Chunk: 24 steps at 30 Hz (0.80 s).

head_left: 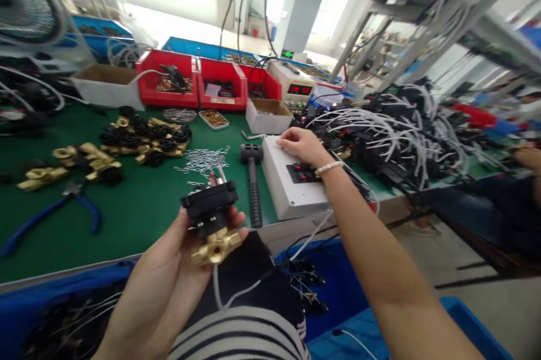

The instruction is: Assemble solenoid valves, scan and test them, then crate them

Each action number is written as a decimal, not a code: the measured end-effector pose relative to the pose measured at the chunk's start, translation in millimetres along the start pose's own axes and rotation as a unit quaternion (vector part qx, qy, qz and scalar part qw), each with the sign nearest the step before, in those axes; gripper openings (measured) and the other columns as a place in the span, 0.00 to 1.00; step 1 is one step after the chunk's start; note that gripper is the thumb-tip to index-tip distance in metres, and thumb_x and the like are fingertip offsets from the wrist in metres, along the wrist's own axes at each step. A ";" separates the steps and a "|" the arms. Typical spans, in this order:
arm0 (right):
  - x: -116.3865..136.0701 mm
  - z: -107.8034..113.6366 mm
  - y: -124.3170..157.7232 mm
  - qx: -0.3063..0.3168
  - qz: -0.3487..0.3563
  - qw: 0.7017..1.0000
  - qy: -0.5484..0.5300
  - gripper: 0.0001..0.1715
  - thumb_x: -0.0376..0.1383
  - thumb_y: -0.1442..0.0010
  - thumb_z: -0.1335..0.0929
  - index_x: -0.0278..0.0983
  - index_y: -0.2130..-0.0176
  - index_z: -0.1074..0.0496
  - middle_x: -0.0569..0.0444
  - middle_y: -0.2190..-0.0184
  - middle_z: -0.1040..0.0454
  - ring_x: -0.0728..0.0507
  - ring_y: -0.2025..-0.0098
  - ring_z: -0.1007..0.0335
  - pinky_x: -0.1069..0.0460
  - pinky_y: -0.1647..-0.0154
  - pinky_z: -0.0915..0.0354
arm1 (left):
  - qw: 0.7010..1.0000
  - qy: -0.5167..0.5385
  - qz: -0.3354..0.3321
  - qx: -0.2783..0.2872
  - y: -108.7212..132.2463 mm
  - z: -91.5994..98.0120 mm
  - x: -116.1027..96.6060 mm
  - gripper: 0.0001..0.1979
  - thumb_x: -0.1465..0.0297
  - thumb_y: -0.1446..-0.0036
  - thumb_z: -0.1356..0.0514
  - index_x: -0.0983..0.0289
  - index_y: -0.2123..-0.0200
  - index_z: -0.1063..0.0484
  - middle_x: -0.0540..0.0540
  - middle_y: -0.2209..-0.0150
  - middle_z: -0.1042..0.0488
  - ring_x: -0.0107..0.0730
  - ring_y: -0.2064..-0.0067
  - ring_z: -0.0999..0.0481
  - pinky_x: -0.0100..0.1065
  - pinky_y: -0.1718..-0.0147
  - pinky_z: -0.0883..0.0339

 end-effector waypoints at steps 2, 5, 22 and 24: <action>-1.1 0.2 -0.9 0.000 -0.004 1.000 -0.004 0.06 0.33 0.49 0.28 0.34 0.74 0.28 0.57 0.76 0.28 0.47 0.71 0.35 0.51 0.63 0.39 | 1.000 -0.010 -0.005 0.000 1.2 -7.8 -0.3 0.17 0.71 0.29 0.51 0.73 0.48 0.26 0.68 0.57 0.21 0.44 0.55 0.18 0.42 0.56 0.20; 0.3 1.2 0.4 -0.002 -0.014 1.000 0.002 0.06 0.33 0.49 0.27 0.35 0.74 0.28 0.56 0.75 0.27 0.47 0.72 0.35 0.51 0.64 0.39 | 0.999 0.033 0.037 0.001 -1.3 -12.2 1.9 0.24 0.69 0.27 0.58 0.74 0.57 0.23 0.68 0.63 0.21 0.42 0.62 0.18 0.42 0.62 0.19; 5.0 1.9 2.4 0.006 -0.020 1.000 -0.003 0.07 0.34 0.50 0.27 0.36 0.74 0.28 0.53 0.75 0.29 0.45 0.71 0.38 0.48 0.63 0.41 | 0.951 0.202 0.098 0.214 -0.2 -14.3 4.8 0.10 0.72 0.33 0.43 0.71 0.65 0.26 0.50 0.78 0.31 0.25 0.75 0.31 0.27 0.74 0.33; 12.8 3.2 8.0 0.022 -0.020 1.000 0.011 0.07 0.34 0.50 0.26 0.35 0.73 0.28 0.55 0.75 0.29 0.46 0.71 0.37 0.50 0.63 0.40 | 0.951 0.193 0.093 0.221 -7.5 -5.6 6.9 0.12 0.74 0.31 0.48 0.68 0.64 0.27 0.51 0.76 0.28 0.28 0.73 0.27 0.31 0.71 0.29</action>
Point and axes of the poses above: each hand's wrist, its own y-axis away from the middle knuckle, its own z-axis out of the back of the hand, x = y × z, the point moved 3 cm from there along -y, towards the middle knuckle
